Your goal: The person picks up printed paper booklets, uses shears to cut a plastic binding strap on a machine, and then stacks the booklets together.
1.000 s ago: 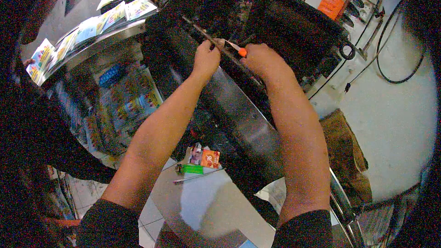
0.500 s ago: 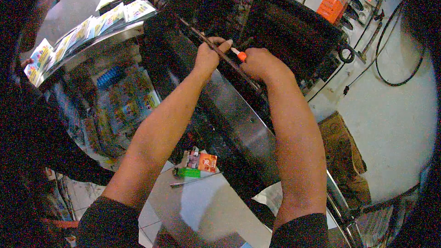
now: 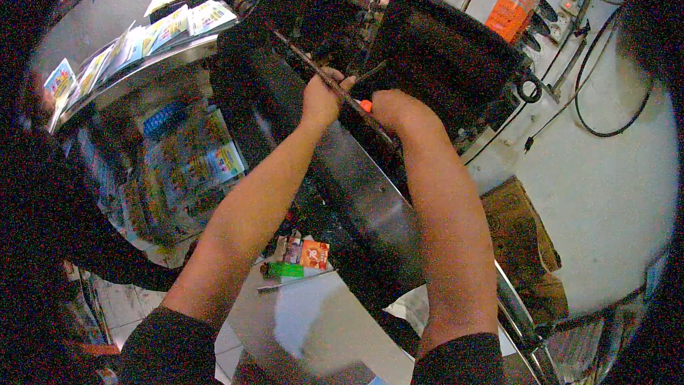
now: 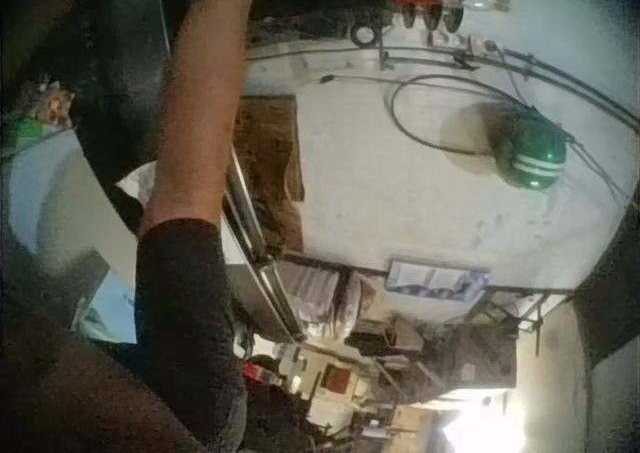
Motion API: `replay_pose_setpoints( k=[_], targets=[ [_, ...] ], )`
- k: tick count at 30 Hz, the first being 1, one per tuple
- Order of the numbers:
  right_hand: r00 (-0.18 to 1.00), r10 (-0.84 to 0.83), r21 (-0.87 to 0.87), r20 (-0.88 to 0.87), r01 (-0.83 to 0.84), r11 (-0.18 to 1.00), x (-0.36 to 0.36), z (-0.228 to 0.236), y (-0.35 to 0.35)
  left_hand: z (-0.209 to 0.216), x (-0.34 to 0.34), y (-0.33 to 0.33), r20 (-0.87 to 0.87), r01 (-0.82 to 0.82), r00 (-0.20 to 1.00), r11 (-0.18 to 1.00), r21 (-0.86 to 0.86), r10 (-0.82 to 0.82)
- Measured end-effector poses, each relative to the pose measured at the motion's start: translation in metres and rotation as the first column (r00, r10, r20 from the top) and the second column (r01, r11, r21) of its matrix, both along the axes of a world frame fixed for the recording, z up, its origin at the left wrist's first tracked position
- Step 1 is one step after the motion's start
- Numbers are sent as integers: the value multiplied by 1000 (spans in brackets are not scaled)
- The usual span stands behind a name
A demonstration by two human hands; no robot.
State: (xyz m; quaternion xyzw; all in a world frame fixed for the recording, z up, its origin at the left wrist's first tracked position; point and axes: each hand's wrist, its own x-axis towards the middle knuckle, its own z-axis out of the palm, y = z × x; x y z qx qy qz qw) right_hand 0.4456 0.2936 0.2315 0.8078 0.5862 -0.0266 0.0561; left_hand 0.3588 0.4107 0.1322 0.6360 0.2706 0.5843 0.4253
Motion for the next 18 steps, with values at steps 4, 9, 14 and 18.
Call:
replay_pose_setpoints(
  k=[4, 9, 14, 18],
  targets=[
    [999, 36, 56, 21, -37, 998, 1, 0, -6, 6, -6, -2, 9, 51, 999, 994, -97, -51],
    [1000, -30, 71, -7, 31, 997, -15, 9, -16, -10, -16, 20, -102, 102, 989, 994, -25, -104],
    [990, -138, 179, -44, 143, 973, -8, 11, -21, -34, -23, 33, -134, 252, 959, 968, -2, -250],
    [989, -132, 171, -70, 142, 975, -11, 9, -19, -40, -31, 21, -110, 111, 990, 956, 272, -84]
  ],
)
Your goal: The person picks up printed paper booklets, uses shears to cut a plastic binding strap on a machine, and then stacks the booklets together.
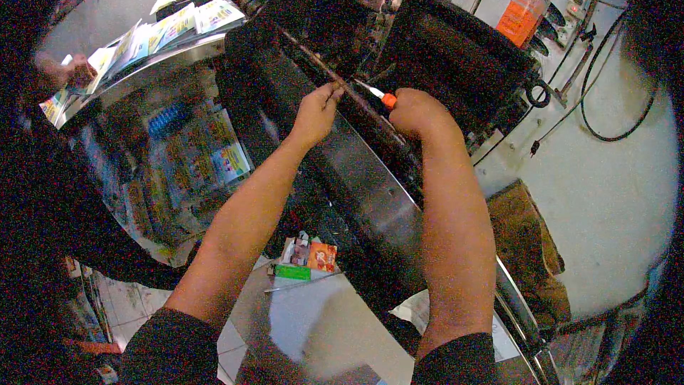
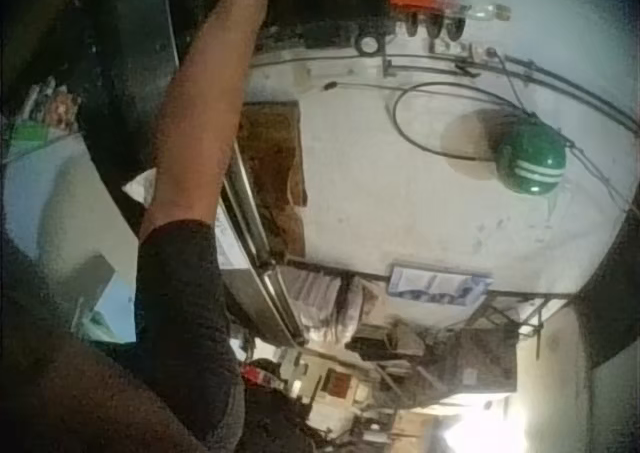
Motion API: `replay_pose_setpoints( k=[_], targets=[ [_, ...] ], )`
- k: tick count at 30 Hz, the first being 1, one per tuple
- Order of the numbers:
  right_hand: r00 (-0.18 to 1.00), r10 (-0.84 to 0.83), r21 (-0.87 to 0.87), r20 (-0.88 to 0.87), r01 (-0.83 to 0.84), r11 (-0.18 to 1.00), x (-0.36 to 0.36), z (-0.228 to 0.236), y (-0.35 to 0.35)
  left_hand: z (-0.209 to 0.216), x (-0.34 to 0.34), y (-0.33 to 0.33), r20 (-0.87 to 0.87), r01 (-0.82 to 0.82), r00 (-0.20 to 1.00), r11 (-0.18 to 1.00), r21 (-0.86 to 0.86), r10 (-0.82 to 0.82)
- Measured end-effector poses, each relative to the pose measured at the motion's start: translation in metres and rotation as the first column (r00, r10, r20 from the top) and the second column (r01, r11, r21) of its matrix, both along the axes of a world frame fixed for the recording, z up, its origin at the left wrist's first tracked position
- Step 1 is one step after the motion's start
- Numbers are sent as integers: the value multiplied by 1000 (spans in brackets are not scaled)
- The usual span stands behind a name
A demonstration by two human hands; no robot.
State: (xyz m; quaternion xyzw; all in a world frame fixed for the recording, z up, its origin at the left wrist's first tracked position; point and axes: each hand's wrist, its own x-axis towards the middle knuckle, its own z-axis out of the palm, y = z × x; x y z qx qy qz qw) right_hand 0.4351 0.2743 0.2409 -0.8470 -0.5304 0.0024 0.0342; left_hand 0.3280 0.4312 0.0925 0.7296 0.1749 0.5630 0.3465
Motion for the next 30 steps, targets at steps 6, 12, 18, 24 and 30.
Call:
replay_pose_setpoints(
  k=[6, 12, 18, 24, 30],
  targets=[
    [999, -9, -5, 34, 9, 1000, 1, -1, 4, 0, -3, -5, -100, -84, 990, 986, 141, 99],
    [999, 21, 1, 27, -21, 1000, 4, -2, 5, -21, -5, -1, -123, -106, 984, 977, 185, 130],
    [997, 64, 9, 46, -65, 998, 10, -5, 10, -36, -9, 2, -87, -134, 984, 972, 193, 153],
    [997, 77, 12, -1, -77, 997, 5, 3, 17, -31, -24, -5, -95, -72, 991, 982, 173, 89],
    [989, 143, -210, -47, -149, 966, 10, 29, 48, -23, -37, -10, -117, -14, 993, 990, 140, 31]
  ],
)
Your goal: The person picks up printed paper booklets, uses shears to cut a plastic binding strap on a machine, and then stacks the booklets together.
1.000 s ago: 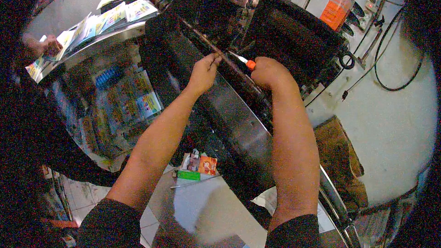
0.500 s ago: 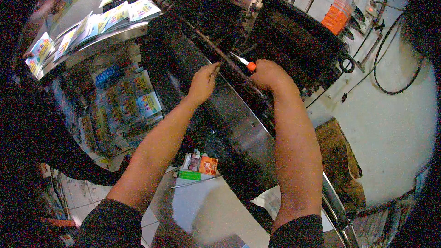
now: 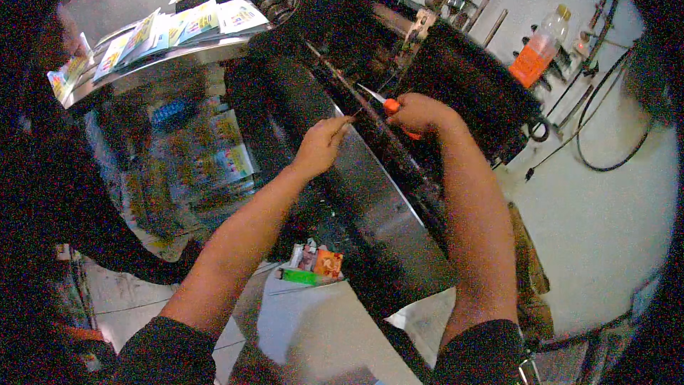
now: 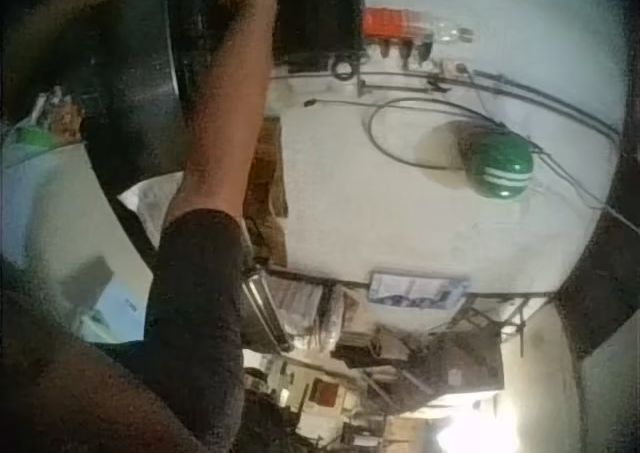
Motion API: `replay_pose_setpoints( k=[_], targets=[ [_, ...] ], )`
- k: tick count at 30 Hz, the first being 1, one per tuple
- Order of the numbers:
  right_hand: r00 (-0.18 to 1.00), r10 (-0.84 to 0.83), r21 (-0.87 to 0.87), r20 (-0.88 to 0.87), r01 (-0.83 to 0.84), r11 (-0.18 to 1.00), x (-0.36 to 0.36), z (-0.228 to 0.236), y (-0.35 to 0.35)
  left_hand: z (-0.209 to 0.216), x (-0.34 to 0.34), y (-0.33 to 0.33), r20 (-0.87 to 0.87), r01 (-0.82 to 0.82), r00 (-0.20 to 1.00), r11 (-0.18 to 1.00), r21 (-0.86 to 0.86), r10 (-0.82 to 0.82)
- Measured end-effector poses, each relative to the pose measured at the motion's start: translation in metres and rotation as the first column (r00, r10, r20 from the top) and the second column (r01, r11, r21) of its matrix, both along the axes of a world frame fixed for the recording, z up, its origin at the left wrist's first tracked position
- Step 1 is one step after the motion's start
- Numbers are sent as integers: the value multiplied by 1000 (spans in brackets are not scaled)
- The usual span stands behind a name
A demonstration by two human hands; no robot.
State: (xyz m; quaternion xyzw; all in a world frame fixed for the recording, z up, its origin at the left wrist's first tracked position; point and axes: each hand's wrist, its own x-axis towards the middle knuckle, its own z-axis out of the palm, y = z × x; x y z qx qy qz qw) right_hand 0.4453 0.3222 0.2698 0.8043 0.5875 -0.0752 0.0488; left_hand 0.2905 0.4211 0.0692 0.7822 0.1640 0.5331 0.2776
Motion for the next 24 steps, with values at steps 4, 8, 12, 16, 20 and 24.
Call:
replay_pose_setpoints(
  k=[4, 8, 12, 16, 20, 24],
  targets=[
    [996, 55, 86, -64, -49, 995, 3, -2, 18, 3, -5, 4, -14, 10, 1000, 999, -42, -11],
    [998, -60, 212, -6, 60, 975, 11, -18, 16, 9, -5, 2, -4, 44, 999, 998, -51, -45],
    [991, -113, 212, -77, 127, 969, 7, -20, 18, 9, -8, 3, 5, 59, 998, 998, -14, -59],
    [956, -220, 23, -196, 228, 973, 2, -21, 18, 12, -7, 1, 1, 38, 999, 999, -14, -38],
    [977, -212, 141, -2, 210, 967, 0, -28, 21, 9, -4, 6, 7, 26, 1000, 1000, 9, -26],
    [967, -141, 216, 211, 94, 972, 17, -45, 31, 14, -13, 2, -41, -10, 999, 997, -74, 7]
  ],
)
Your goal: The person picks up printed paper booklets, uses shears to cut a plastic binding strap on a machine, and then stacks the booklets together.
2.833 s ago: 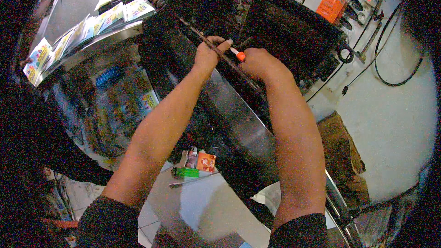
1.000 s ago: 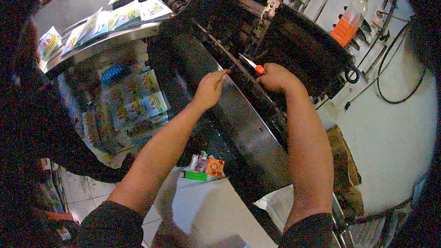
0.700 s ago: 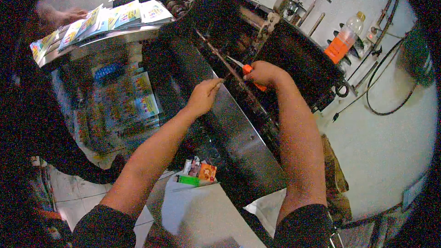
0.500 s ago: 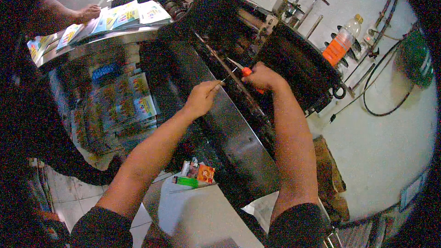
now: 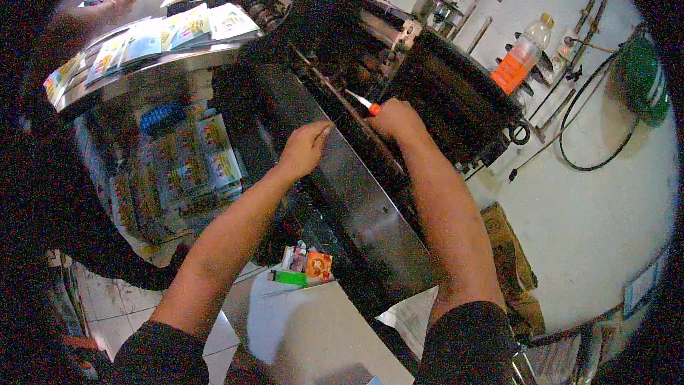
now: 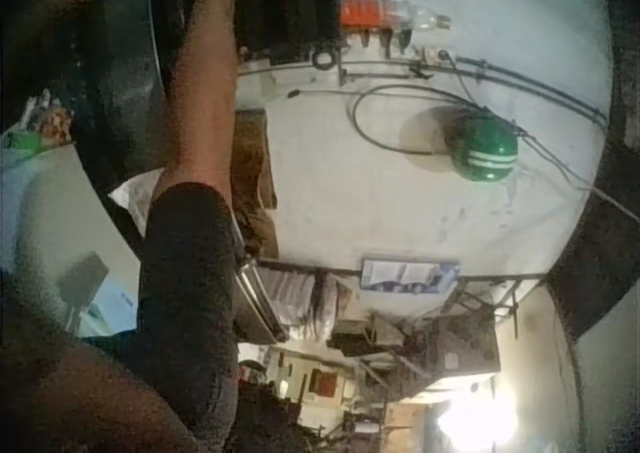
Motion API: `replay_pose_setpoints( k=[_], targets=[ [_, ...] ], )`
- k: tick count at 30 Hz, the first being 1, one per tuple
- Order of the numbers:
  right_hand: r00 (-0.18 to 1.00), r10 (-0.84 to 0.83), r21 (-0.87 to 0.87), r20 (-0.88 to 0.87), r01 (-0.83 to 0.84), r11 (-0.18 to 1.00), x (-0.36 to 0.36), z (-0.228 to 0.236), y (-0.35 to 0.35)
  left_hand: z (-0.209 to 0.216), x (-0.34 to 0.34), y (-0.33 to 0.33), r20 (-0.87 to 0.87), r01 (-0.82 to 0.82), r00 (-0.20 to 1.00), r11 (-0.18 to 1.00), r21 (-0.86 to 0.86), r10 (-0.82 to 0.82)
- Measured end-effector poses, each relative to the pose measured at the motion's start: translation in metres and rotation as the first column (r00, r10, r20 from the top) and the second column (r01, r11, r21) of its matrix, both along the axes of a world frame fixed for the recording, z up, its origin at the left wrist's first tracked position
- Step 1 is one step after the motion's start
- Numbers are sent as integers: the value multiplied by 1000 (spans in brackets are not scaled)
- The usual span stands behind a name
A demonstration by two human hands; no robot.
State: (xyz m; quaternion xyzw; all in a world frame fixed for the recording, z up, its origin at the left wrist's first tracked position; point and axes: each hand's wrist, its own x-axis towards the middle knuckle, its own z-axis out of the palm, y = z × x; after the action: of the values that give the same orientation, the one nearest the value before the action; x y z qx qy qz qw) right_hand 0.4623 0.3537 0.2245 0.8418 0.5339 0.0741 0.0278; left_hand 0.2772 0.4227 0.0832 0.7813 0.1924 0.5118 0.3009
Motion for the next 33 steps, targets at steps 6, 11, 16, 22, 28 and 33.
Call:
replay_pose_setpoints(
  k=[6, 11, 16, 22, 28, 33],
  targets=[
    [995, 3, 54, -102, 2, 999, -16, 9, -30, -9, -66, -23, -490, 21, 870, 997, -79, -57],
    [984, 59, -42, -167, -67, 997, -34, 40, -58, 25, -139, -134, -680, 197, 686, 965, -171, -260],
    [995, 41, 69, -87, -35, 997, -39, 47, -78, -32, -177, -235, -517, 177, 853, 969, 171, -65],
    [1000, 8, 148, -4, -8, 989, -30, 48, -90, -81, -202, -295, -345, 150, 927, 988, -20, -148],
    [990, -97, 162, -98, 112, 980, -42, 40, -68, -95, -203, -302, -243, 109, 965, 993, 42, -96],
    [993, -118, 49, -12, 119, 992, -44, 40, -58, -96, -202, -300, -184, 106, 978, 994, 27, -100]
  ],
)
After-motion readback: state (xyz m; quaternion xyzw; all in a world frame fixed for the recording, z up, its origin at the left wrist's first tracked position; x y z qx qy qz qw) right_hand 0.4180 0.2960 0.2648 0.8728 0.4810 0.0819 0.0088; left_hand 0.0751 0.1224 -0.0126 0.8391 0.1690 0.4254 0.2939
